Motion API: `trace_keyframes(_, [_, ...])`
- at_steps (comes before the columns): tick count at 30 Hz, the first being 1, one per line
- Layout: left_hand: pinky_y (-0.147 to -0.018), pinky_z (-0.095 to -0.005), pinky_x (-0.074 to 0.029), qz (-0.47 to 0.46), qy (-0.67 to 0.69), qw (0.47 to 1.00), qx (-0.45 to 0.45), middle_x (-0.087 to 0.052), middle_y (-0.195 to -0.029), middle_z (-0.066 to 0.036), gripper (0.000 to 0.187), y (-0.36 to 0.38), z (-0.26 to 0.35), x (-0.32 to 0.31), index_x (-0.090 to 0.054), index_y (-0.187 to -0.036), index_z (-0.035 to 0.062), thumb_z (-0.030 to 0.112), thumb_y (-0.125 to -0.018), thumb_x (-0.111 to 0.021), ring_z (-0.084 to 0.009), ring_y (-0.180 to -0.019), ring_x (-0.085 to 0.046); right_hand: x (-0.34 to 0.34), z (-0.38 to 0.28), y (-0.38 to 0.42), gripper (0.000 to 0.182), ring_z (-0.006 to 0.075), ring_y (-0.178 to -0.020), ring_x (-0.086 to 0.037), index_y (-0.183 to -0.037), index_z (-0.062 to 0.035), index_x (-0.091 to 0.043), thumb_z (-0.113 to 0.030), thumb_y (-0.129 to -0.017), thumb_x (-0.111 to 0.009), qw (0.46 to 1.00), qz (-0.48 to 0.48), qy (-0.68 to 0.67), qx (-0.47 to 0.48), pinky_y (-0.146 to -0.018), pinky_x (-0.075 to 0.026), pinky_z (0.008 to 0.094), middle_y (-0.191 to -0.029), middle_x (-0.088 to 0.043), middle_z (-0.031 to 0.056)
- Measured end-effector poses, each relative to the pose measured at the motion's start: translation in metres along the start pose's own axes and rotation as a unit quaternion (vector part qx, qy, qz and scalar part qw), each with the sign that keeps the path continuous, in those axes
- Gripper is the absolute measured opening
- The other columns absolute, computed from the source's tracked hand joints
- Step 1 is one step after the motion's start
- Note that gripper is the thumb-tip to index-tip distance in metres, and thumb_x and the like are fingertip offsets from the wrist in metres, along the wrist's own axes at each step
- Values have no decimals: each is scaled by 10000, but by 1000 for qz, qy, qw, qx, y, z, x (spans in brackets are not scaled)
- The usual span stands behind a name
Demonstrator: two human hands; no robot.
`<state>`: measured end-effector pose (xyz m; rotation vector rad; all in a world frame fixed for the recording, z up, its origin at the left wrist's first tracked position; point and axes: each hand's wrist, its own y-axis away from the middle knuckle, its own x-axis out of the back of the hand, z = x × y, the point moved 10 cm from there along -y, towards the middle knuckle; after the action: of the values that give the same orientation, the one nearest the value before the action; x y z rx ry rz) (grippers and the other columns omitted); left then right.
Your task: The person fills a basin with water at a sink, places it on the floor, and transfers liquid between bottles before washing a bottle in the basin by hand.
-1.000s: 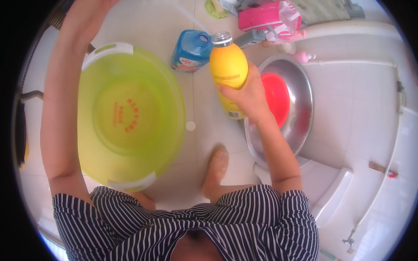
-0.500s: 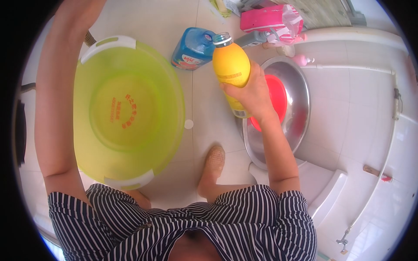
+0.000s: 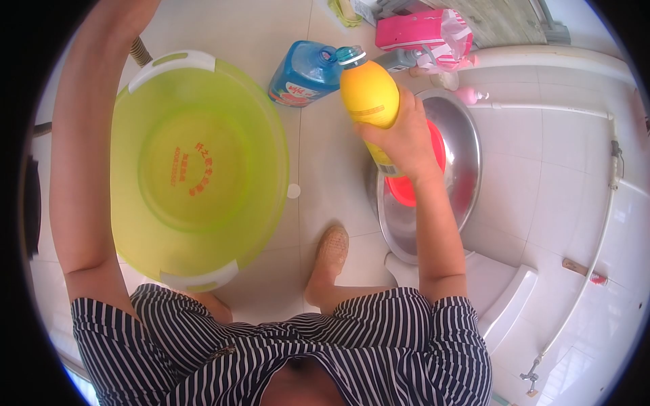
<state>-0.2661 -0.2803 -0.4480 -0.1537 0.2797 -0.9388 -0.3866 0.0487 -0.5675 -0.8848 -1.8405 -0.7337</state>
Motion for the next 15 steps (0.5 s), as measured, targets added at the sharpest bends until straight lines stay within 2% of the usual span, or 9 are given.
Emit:
trace_keyframes(2, [-1043,-300,-374,-91,19,991,-99,-684,-1083,-2,368,6,10,-8,-694,-1084,106,437,-923,-706,-109,-1080,-571,2,-1,-1,838,377,-1187,-514,-1343,-23,-513,-357,-648,-841,1000,3,9,5,-1021,-443,443,-1231,-546,215])
trace_keyframes(5, [-1043,-300,-376,-87,18,991,-98,-686,-1080,-1,376,6,9,-8,-696,-1071,107,448,-912,-717,-109,-1075,-572,5,-4,-2,840,375,-1180,-517,-1346,-28,-512,-356,-647,-843,1000,11,19,19,-1022,-445,441,-1235,-545,213])
trace_keyframes(8, [-1043,-301,-376,-8,-31,998,-56,-685,-1083,-2,380,2,4,-2,-697,-1070,109,452,-907,-721,-109,-1071,-572,7,-5,-3,850,371,-1186,-518,-1356,-34,-507,-359,-647,-845,999,17,24,30,-1022,-450,439,-1246,-540,208])
trace_keyframes(11, [-1042,-298,-377,19,-39,998,-39,-685,-1082,-1,377,1,0,3,-698,-1068,112,453,-907,-722,-110,-1069,-573,8,-5,-3,868,366,-1203,-517,-1377,-46,-495,-360,-648,-846,999,15,37,26,-1023,-455,437,-1256,-533,201])
trace_keyframes(15, [-1042,-294,-378,-6,-39,997,-67,-684,-1081,0,366,3,3,1,-699,-1068,117,446,-908,-723,-110,-1069,-573,10,-5,-3,903,358,-1229,-512,-1418,-70,-471,-356,-649,-847,999,8,47,23,-1027,-458,434,-1282,-515,192])
